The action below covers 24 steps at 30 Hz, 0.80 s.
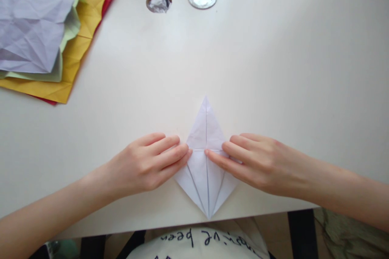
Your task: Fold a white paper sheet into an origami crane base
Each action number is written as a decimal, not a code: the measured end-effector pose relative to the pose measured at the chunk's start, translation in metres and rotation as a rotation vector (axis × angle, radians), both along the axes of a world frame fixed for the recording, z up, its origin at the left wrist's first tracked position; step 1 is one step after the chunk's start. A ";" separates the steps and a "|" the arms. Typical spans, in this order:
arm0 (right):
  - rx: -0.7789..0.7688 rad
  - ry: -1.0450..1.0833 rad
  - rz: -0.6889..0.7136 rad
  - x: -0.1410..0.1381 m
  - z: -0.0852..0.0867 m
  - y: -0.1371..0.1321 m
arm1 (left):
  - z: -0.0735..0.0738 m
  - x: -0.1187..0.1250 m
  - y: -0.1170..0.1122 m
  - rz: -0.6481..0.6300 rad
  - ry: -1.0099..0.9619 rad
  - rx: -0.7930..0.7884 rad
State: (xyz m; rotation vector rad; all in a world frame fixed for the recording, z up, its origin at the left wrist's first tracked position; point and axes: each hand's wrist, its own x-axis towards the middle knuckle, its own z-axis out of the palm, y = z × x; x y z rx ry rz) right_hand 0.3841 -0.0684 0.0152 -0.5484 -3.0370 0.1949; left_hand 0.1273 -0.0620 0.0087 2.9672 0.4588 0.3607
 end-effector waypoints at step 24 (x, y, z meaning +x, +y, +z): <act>-0.034 0.029 -0.182 0.016 -0.015 -0.048 | -0.009 0.020 -0.042 0.152 0.231 -0.130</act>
